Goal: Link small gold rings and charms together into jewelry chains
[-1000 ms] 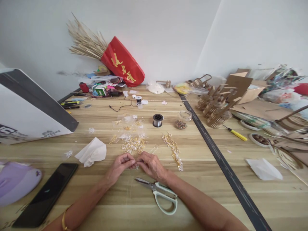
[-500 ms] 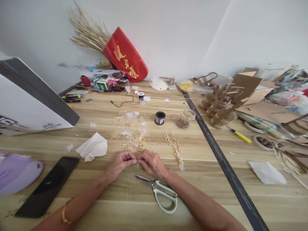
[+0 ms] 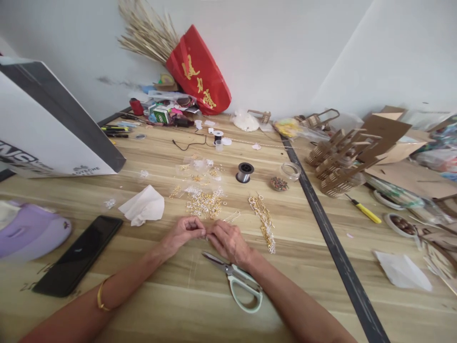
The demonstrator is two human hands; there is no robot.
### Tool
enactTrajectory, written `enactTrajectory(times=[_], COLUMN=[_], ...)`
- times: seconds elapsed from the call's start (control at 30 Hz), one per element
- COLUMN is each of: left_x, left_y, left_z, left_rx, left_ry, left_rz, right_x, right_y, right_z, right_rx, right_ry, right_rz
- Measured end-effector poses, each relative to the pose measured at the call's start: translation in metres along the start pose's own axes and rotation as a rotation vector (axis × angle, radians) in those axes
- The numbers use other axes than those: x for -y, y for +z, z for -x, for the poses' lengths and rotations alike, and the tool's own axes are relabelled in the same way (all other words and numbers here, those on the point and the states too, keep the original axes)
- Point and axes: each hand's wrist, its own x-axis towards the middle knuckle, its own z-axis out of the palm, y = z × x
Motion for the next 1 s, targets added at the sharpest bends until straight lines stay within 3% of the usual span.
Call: enactTrajectory(times=[0.33, 0.8, 1.0], left_x=[0.0011, -0.0027, 0.0046], left_y=[0.0011, 0.0027, 0.0012], left_z=[0.0, 0.0038, 0.0023], left_rx=[-0.027, 0.009, 0.026], left_ry=[0.014, -0.008, 0.001], left_rz=[-0.015, 0.033, 0.056], right_x=[0.0063, 0.0047, 0.007], right_y=[-0.0021, -0.0002, -0.0007], right_z=[-0.0017, -0.0008, -0.0021], right_rx=[-0.015, -0.009, -0.016], right_ry=[-0.113, -0.026, -0.067], right_rz=[0.196, 0.182, 0.235])
